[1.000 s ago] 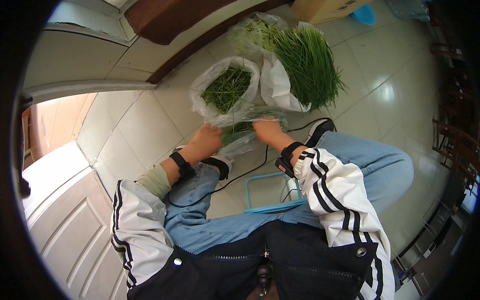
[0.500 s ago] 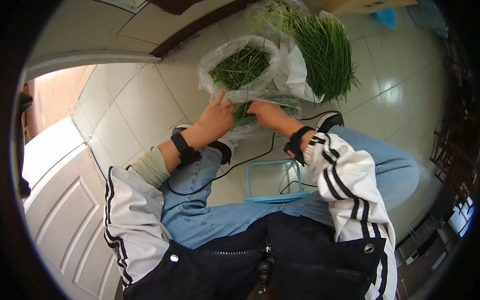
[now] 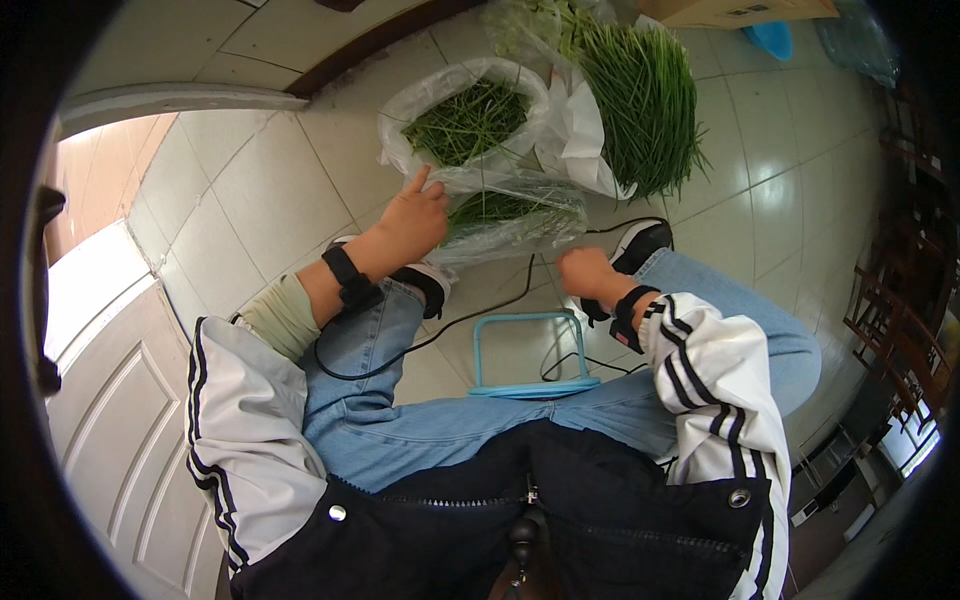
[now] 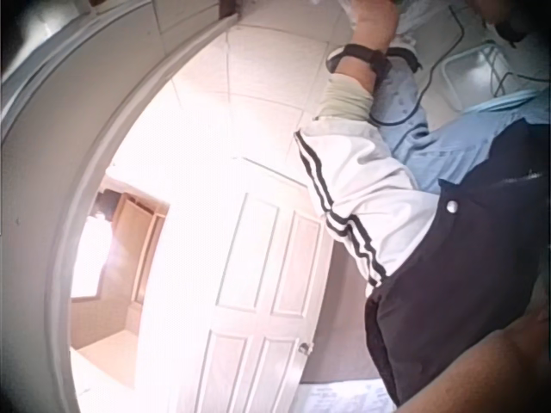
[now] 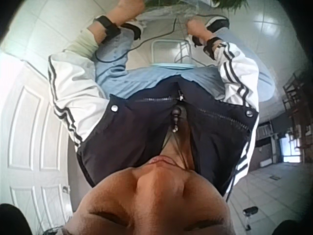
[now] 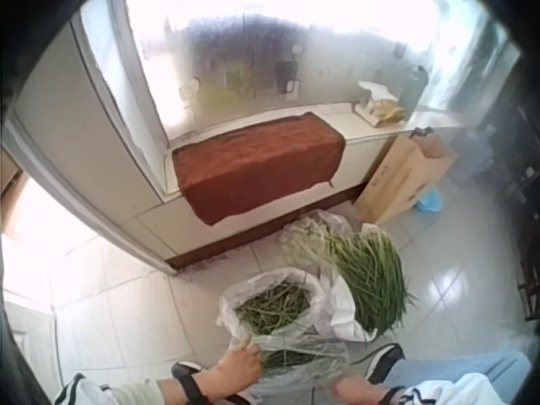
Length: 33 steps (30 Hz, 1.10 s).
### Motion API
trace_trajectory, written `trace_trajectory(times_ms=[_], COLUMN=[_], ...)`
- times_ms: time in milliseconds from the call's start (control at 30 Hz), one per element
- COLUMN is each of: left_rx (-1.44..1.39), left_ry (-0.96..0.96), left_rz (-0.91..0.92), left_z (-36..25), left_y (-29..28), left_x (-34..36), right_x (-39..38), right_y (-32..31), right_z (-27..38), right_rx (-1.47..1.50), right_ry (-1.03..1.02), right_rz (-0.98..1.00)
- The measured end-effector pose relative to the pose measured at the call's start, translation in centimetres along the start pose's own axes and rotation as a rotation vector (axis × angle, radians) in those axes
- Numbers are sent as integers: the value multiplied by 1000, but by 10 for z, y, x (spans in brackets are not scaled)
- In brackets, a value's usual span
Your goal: The person sits on a low stool and sorts green leafy vegetables by hand, separating them into bunches and placing them into a plastic bag. The person repeatedly picks up small bunches, aligns them, and places them into the bag.
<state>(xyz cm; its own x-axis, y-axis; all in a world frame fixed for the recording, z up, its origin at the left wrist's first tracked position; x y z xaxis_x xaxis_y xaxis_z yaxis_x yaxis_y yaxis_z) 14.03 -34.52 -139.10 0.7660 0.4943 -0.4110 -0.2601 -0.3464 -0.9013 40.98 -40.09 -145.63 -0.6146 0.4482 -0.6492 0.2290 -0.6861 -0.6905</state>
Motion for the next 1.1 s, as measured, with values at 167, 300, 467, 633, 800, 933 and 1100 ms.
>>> trace_trajectory(times_ms=[167, 300, 467, 633, 800, 933, 1100], left_rx=[-53, -104, -134, -132, -174, -199, -209], left_ry=[-20, -47, -67, -32, 35, -18, -39], left_rz=[-24, -23, -66, -23, -84, -108, -37], left_z=[12, 31, 44, 26, 0, -12, -18], left_y=[2, 2, -4, -15, -31, -40, -39], left_x=[26, 46, 56, 46, 4, -30, -79], right_x=[17, 54, 70, 40, -19, -65, -39], right_y=[45, 65, 76, 69, -18, -138, -236], right_z=[-14, -26, -37, -34, -20, 24, 94], right_rx=[-8, -130, -180, -109, -46, 188, 468], right_ry=[129, 225, 159, 45, -264, -249, -125], right_rz=[-259, -249, -233, -173, -50, -259, -597])
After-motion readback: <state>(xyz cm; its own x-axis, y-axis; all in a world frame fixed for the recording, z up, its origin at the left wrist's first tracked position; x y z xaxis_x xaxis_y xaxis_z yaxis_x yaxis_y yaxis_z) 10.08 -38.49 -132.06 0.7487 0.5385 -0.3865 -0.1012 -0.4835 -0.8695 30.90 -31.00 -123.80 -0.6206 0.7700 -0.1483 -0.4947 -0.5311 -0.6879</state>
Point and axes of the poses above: each hand's wrist, its own x-axis towards the middle knuckle, its own y-axis out of the palm, z = x × y, the point moved 4 cm from there along x, towards the middle knuckle, and after that the axes turned 5 degrees about -x, right-handed, at the moved point
